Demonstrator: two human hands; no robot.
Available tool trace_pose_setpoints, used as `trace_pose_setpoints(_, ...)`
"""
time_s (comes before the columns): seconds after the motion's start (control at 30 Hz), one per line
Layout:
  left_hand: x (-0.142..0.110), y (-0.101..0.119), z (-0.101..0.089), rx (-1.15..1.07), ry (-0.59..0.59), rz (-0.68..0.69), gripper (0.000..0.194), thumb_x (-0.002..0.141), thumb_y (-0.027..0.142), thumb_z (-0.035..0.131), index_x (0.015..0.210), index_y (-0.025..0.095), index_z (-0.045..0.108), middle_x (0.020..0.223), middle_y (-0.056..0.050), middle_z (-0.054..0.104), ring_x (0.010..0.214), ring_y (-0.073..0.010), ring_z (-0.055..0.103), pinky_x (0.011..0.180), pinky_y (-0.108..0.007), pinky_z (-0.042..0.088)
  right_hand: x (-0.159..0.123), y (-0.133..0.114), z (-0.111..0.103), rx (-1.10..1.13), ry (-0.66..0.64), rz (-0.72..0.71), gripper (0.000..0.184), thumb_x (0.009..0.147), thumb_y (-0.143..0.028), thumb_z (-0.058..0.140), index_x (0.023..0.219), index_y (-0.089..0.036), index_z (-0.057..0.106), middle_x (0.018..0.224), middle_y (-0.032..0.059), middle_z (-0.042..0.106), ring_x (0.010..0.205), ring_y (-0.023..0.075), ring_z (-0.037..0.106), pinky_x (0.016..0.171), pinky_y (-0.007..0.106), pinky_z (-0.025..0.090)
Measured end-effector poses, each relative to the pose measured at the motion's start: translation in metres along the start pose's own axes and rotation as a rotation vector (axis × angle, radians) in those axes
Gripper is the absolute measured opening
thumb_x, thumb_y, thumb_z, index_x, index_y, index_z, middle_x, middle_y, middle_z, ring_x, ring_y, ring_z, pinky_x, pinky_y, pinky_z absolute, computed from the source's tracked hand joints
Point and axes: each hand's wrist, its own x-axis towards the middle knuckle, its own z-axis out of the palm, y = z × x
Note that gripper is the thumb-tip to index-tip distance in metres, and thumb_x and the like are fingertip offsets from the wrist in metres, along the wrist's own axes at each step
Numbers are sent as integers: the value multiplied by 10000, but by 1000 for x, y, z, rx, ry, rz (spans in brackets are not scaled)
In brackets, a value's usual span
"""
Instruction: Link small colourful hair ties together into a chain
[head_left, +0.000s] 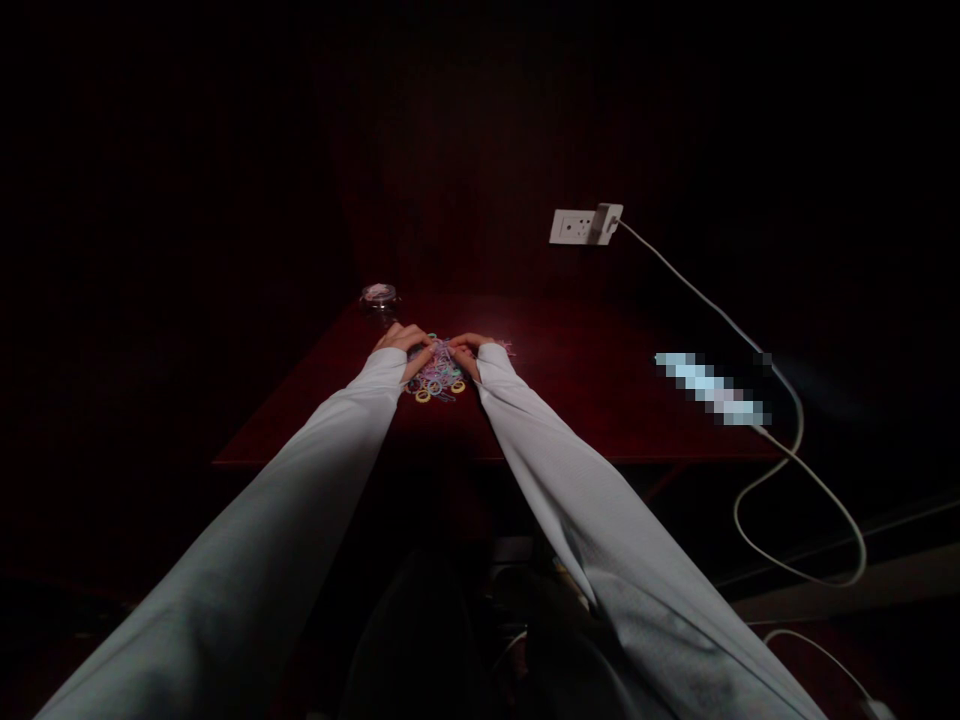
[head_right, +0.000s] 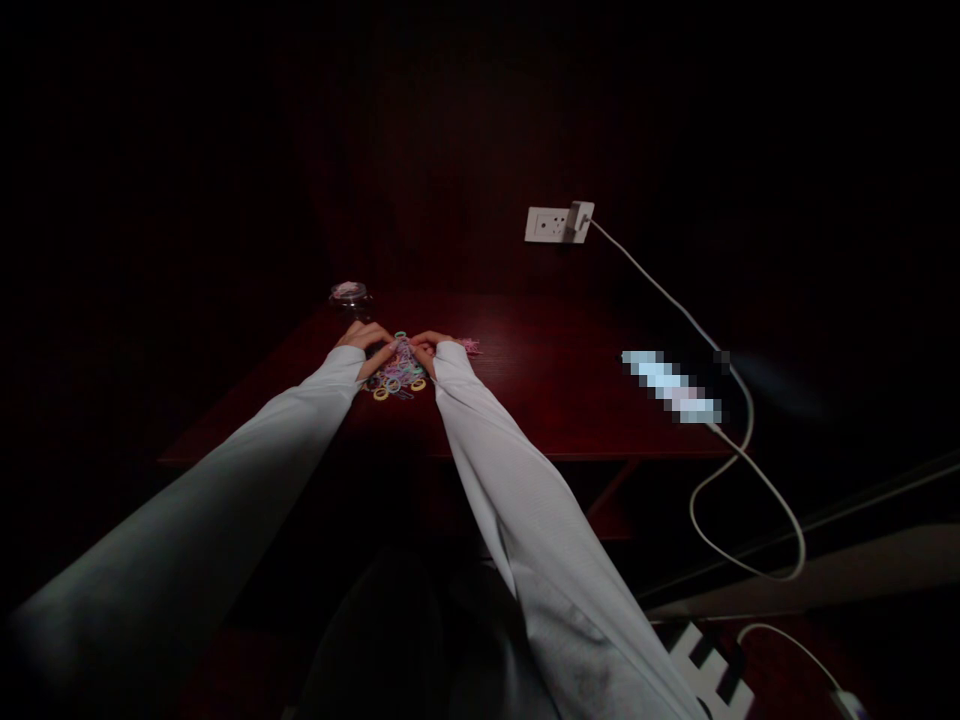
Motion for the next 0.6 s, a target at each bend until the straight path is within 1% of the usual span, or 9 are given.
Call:
trace_pose_setpoints(0.13, 6, -10, 11, 5, 42, 11, 279, 1023, 398, 536, 941, 244, 754, 1102, -69, 763, 1034, -257, 594, 994, -365, 491, 3, 6, 1, 40, -13, 0, 112, 840, -264, 749, 876, -163, 781, 737, -13, 692, 633, 82, 511, 643, 201, 426)
trace_pose_setpoints(0.23, 10, -20, 18, -1, 87, 20, 284, 1023, 404, 547, 884, 235, 728, 1028, -73, 750, 981, -257, 593, 969, -383, 499, 8, 15, 4, 61, -16, -14, 105, 809, -271, 778, 853, -175, 776, 713, -18, 676, 606, 79, 492, 609, 201, 409)
trace_pose_setpoints(0.4, 14, -34, 21, -19, 90, 102, 284, 1023, 420, 532, 916, 242, 726, 1024, -69, 744, 951, -255, 607, 922, -388, 509, 11, 23, 6, 22, -22, -33, 26, 770, -196, 754, 789, -185, 767, 688, -24, 658, 584, 81, 498, 606, 210, 422)
trace_pose_setpoints(0.5, 14, -34, 18, -11, 91, 96, 272, 1014, 417, 536, 907, 246, 719, 999, -64, 741, 952, -253, 614, 913, -380, 511, 9, 22, 2, -67, -28, -106, 125, 815, -167, 687, 876, -188, 794, 750, -11, 677, 638, 102, 538, 662, 230, 464)
trace_pose_setpoints(0.6, 13, -26, 14, 17, 135, 50, 254, 1002, 388, 539, 865, 243, 696, 961, -61, 728, 943, -248, 608, 902, -370, 508, 7, 18, -3, -186, 23, -168, 168, 864, -184, 667, 941, -203, 816, 851, 16, 708, 767, 148, 596, 799, 284, 503)
